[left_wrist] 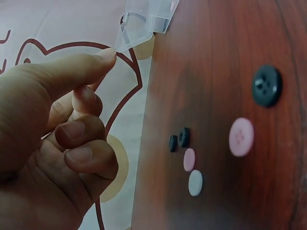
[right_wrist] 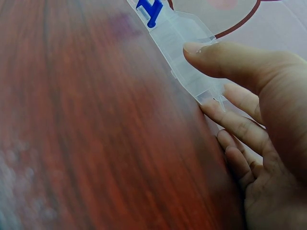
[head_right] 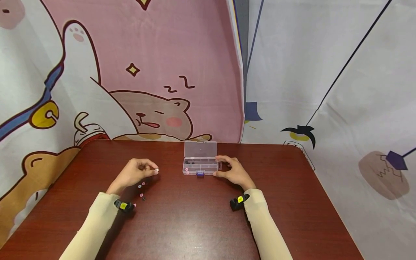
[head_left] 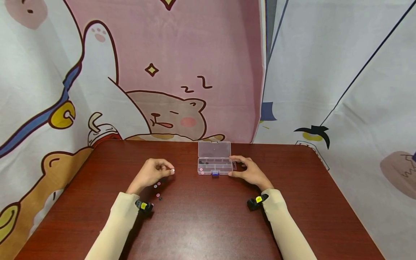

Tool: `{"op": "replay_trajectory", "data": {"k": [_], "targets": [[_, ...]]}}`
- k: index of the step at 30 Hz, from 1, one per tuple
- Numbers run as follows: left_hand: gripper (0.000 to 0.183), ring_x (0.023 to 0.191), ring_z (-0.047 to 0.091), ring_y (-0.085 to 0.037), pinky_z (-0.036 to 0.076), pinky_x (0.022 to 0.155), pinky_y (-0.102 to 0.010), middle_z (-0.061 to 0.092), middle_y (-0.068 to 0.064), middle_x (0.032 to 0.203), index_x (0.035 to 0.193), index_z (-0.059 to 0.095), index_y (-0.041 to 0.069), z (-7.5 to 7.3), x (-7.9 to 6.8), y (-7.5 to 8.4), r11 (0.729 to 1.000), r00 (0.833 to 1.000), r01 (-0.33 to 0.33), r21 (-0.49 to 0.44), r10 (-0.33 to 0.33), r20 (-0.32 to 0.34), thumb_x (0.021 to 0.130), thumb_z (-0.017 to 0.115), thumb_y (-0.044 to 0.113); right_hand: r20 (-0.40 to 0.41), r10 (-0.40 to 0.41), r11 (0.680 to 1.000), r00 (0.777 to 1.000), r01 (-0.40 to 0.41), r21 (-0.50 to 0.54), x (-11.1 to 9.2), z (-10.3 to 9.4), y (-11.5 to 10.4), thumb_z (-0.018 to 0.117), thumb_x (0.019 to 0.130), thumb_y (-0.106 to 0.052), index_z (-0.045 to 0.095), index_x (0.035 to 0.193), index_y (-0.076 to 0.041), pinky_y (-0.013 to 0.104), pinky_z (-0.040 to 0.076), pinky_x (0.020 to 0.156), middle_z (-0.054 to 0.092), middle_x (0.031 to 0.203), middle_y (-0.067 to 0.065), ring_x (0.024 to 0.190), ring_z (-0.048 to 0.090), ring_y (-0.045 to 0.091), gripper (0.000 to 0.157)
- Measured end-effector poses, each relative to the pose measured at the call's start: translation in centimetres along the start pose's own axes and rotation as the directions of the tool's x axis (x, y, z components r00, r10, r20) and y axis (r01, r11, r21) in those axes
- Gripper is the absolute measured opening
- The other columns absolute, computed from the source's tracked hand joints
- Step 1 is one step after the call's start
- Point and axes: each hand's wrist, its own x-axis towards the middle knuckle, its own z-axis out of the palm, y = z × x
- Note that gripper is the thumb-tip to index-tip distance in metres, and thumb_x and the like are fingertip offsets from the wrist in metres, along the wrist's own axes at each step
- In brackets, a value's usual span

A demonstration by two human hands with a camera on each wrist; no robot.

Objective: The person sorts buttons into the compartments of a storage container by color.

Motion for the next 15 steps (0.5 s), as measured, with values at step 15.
{"op": "replay_trajectory", "data": {"k": [15], "targets": [[0.004, 0.052, 0.043, -0.008, 0.036, 0.044, -0.023, 0.056, 0.0, 0.069, 0.092, 0.079, 0.016, 1.1, 1.1, 0.6, 1.0, 1.0, -0.023, -0.016, 0.023, 0.01, 0.088, 0.081, 0.016, -0.003, 0.007, 1.0, 1.0, -0.007, 0.009, -0.2, -0.1, -0.2, 0.088, 0.079, -0.044, 0.06, 0.14, -0.034, 0.049, 0.039, 0.111, 0.06, 0.14, 0.0, 0.13, 0.046, 0.025, 0.067]]}}
